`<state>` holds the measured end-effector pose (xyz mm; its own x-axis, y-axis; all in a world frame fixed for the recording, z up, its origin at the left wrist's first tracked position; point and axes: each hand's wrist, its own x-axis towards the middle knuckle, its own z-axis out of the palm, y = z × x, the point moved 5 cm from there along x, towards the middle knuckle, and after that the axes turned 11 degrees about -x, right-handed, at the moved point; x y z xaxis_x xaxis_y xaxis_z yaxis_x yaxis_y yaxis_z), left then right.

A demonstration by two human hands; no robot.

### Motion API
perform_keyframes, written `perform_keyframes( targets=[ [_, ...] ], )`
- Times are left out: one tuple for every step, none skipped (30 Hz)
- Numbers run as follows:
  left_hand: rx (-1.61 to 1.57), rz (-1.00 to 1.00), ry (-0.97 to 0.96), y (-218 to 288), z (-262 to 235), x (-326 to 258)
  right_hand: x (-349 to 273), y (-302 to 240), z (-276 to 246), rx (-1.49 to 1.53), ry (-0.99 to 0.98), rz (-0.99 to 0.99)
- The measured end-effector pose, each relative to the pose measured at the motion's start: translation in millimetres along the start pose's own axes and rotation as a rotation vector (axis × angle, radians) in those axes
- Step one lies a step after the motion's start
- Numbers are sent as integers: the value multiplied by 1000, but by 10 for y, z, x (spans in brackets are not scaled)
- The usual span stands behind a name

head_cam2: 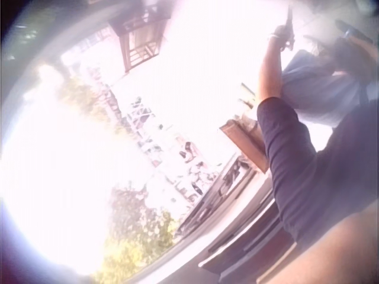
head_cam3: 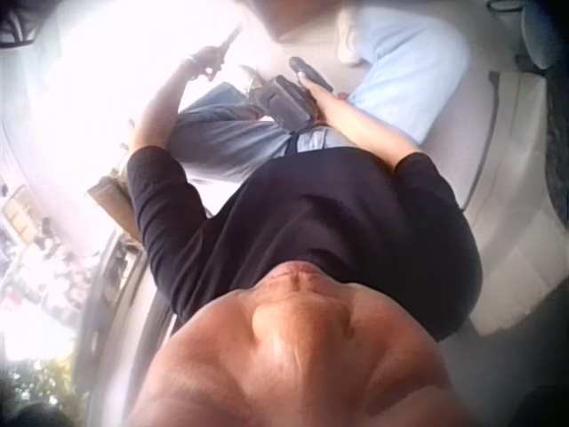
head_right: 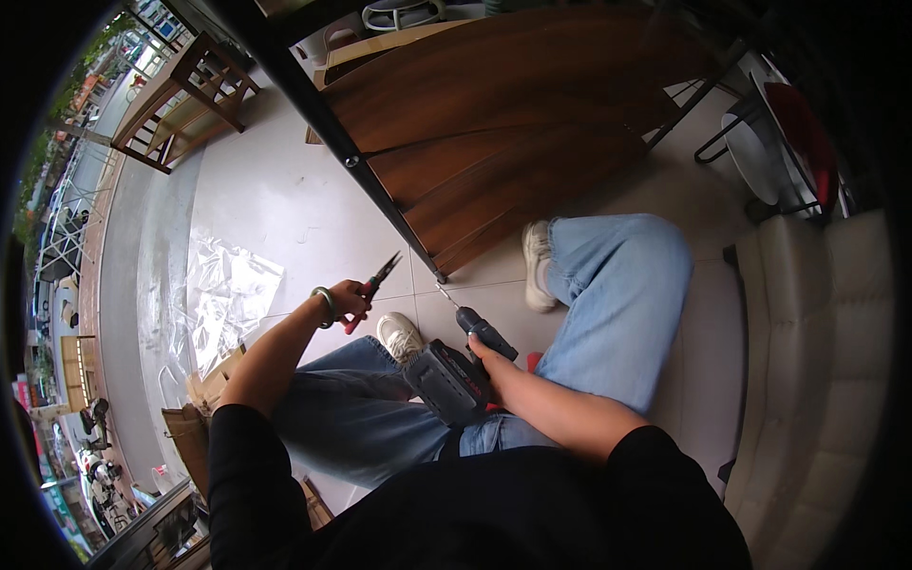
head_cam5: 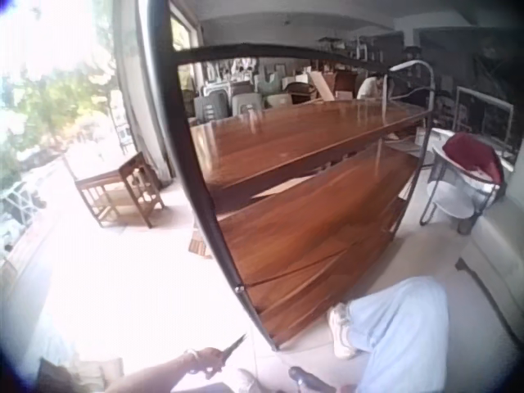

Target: The person assembles a wooden shelf with a metal frame. They insert screws into the frame, use a cordless drill to tighten them, and then lift the completed shelf to place it upright.

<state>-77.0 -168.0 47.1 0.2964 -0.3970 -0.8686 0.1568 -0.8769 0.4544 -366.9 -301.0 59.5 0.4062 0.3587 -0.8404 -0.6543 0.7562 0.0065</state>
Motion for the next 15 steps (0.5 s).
perform_keyframes(
  targets=[
    [45,-24,29,-28,-98,-84,-51,16,19,-10,-32,19],
    [109,-16,34,-29,-154,-205,-114,14,79,-81,-124,-3],
    [183,-1,42,-9,-201,-338,-178,41,169,-84,-249,17],
    [248,16,-6,30,-193,-495,-251,49,230,-75,-318,47],
    [329,48,-50,112,-143,-644,-343,20,295,-65,-430,51],
    [465,111,-44,228,-78,-785,-507,12,432,53,-738,78],
    [623,180,-44,346,13,-938,-719,-73,557,176,-1113,91],
    [636,449,8,538,135,-1144,-640,-72,353,-16,-607,-55],
    [646,720,42,719,237,-1346,-729,-92,328,2,-634,-52],
    [560,560,52,787,260,-1380,-776,-102,249,1,-538,-57],
    [485,419,71,847,298,-1413,-862,-110,229,13,-613,-74],
    [353,287,38,927,355,-1418,-894,-129,191,61,-596,-107],
    [334,397,-27,1100,473,-1438,-936,-149,180,112,-639,-143],
    [311,502,-90,1255,603,-1460,-962,-160,140,161,-625,-172],
    [313,583,-133,1381,714,-1505,-989,-203,106,213,-605,-235]
  ],
)
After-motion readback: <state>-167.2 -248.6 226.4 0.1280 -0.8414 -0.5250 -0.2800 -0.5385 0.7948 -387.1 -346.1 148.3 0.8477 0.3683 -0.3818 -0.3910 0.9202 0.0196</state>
